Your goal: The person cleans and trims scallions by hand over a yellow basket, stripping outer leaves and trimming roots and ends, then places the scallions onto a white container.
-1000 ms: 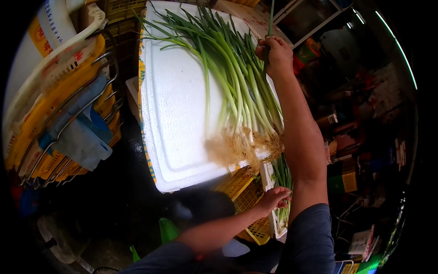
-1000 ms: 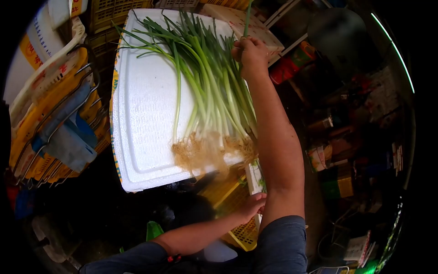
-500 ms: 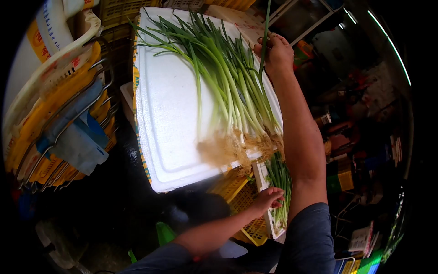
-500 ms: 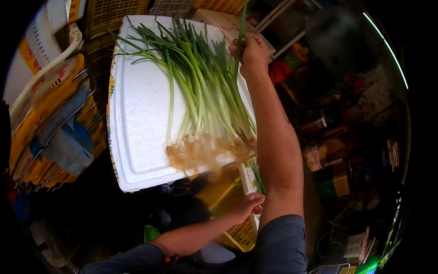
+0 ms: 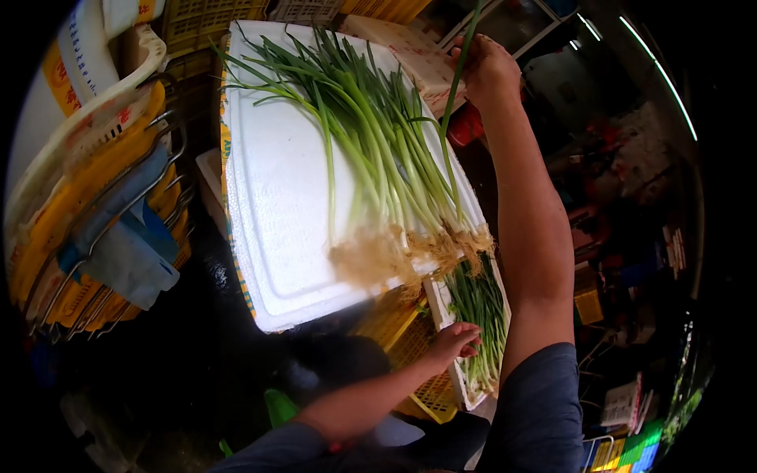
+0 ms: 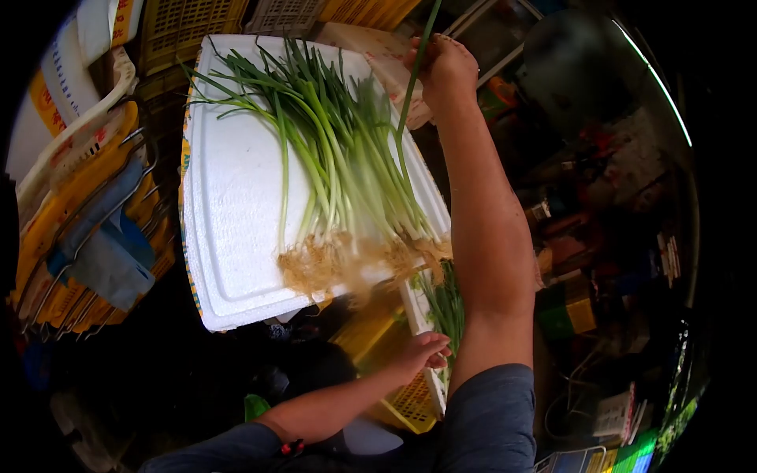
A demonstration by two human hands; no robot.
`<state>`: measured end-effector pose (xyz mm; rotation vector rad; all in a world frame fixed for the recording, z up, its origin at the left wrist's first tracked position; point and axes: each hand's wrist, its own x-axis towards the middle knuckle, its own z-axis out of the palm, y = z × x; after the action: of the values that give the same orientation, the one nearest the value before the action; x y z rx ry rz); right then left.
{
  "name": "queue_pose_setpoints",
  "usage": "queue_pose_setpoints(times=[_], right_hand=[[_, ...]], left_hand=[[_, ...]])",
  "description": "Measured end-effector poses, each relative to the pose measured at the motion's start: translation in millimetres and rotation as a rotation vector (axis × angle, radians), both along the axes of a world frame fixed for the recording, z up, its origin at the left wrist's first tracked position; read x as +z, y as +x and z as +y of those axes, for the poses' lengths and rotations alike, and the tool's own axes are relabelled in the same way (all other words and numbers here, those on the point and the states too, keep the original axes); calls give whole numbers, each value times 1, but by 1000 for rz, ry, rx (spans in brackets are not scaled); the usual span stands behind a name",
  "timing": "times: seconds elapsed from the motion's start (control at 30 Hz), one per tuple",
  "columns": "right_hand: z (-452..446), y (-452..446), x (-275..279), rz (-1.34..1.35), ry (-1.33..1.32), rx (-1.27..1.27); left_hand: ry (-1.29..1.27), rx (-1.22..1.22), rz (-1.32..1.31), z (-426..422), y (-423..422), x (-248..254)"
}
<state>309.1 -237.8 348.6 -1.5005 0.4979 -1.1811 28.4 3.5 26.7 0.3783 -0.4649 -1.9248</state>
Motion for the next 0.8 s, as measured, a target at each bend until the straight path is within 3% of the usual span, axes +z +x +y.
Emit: queue_pose_setpoints(times=[0.27,0.8], right_hand=[[1,4,37,75,-168,-96],[15,8,37,35,-84,-81]], left_hand=[[26,5,66,0,1,1],[10,25,61,3,6,3]])
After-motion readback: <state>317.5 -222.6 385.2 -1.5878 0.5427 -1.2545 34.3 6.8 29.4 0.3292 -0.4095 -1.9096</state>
